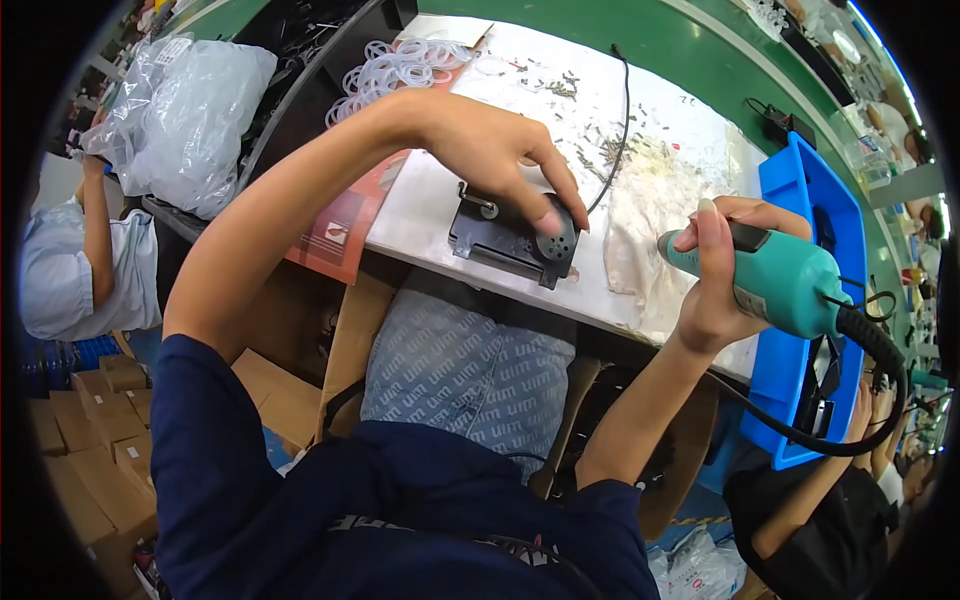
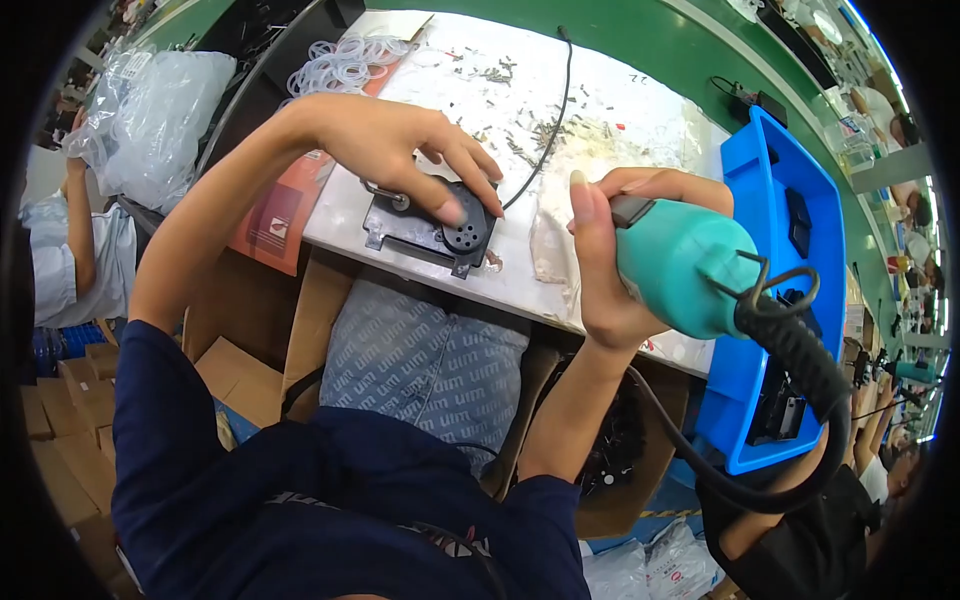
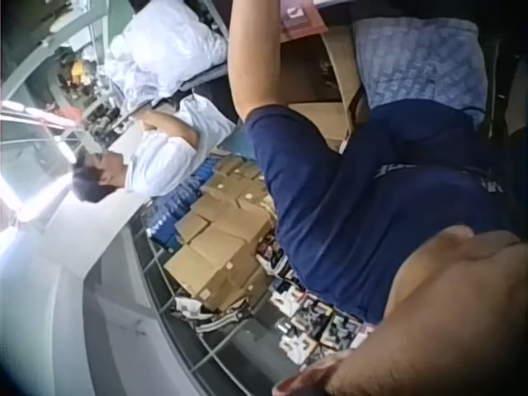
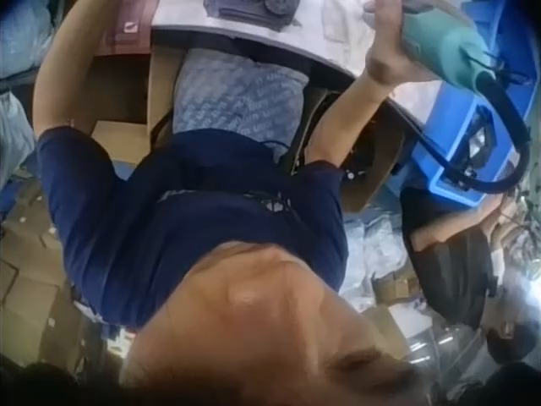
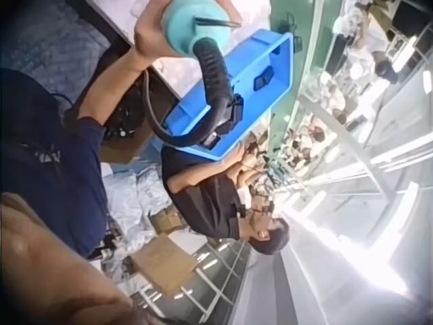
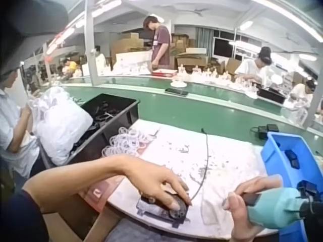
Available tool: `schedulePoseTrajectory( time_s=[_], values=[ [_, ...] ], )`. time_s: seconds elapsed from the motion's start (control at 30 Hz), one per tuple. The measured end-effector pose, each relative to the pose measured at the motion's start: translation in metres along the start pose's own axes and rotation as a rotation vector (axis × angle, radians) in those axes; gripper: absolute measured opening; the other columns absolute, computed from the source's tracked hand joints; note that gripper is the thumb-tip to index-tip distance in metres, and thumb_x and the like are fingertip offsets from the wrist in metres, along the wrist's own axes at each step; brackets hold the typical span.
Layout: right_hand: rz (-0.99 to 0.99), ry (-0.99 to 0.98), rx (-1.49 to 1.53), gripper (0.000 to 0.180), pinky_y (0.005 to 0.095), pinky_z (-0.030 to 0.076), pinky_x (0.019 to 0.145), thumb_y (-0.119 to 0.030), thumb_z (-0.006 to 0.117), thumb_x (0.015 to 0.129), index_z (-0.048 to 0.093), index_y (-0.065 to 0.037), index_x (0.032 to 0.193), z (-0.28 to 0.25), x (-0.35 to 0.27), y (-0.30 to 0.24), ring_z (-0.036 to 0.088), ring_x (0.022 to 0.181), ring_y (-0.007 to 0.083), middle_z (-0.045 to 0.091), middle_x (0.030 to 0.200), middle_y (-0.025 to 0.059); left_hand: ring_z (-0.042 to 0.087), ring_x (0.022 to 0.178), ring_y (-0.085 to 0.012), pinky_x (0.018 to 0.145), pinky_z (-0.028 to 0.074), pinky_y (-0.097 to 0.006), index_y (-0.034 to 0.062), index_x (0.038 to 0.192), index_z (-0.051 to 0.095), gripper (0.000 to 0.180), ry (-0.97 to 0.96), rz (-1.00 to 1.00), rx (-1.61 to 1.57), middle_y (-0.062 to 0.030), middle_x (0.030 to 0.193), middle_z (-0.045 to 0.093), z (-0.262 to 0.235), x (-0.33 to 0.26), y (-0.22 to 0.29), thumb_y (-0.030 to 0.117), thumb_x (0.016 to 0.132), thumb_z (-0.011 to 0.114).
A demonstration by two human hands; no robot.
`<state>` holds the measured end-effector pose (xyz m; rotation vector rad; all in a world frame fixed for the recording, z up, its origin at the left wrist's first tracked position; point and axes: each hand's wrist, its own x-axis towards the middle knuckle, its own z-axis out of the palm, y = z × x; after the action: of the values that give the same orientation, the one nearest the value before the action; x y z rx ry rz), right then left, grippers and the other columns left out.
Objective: Assembling lighting fixture components and securing them using an electric screwdriver.
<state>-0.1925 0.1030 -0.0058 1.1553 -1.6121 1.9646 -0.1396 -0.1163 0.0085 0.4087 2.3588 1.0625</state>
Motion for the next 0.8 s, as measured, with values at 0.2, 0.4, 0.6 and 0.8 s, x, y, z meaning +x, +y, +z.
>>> schedulePoseTrajectory(
  time_s=[0.2, 0.4, 0.6, 0.8],
  values=[
    [0.033, 0.01, 0.035, 0.021, 0.0233, 0.046, 0.052, 0.007, 0.059, 0.076, 0.047, 0.002, 0.092, -0.001, 0.002, -0.002, 0.054, 0.05, 0.0155, 0.058, 0.07, 0.0143, 0.054, 0.113, -0.028, 0.098, 0.039, -0.045, 0.0115, 0.101, 0.071, 0.028, 0.102, 0.023, -0.138, -0.0155, 0.121, 0.058, 0.003, 0.015, -0.006, 0.016, 0.072, 0.073],
    [0.113, 0.052, 0.093, 0.019, 0.0239, 0.045, 0.049, 0.005, 0.057, 0.076, 0.047, 0.002, 0.092, -0.013, 0.011, 0.002, 0.049, 0.05, 0.016, 0.056, 0.071, 0.0165, 0.057, 0.108, -0.0232, 0.096, 0.043, -0.043, 0.0075, 0.109, 0.066, 0.039, 0.193, 0.135, -0.152, -0.0125, 0.118, 0.06, -0.005, 0.011, -0.009, 0.014, 0.071, 0.072],
    [0.094, 0.179, 0.383, 0.019, 0.0255, 0.043, 0.047, -0.002, 0.056, 0.08, 0.05, 0.001, 0.097, -0.037, 0.052, -0.004, 0.049, 0.048, 0.0184, 0.057, 0.071, 0.0169, 0.059, 0.082, -0.0124, 0.075, 0.048, -0.026, 0.0056, 0.102, 0.066, 0.03, 0.759, 0.169, 0.057, -0.0039, 0.085, 0.064, -0.025, 0.05, -0.062, 0.022, 0.078, 0.071],
    [-0.054, 0.055, 0.328, 0.018, 0.0256, 0.044, 0.047, -0.008, 0.064, 0.076, 0.06, 0.007, 0.086, -0.025, 0.1, 0.013, 0.055, 0.048, 0.0204, 0.059, 0.068, 0.0166, 0.059, 0.068, -0.0127, 0.066, 0.048, -0.026, 0.0035, 0.084, 0.07, 0.021, 0.819, 0.015, -0.023, -0.0064, 0.073, 0.065, -0.013, 0.077, -0.073, 0.019, 0.071, 0.075]
  ],
)
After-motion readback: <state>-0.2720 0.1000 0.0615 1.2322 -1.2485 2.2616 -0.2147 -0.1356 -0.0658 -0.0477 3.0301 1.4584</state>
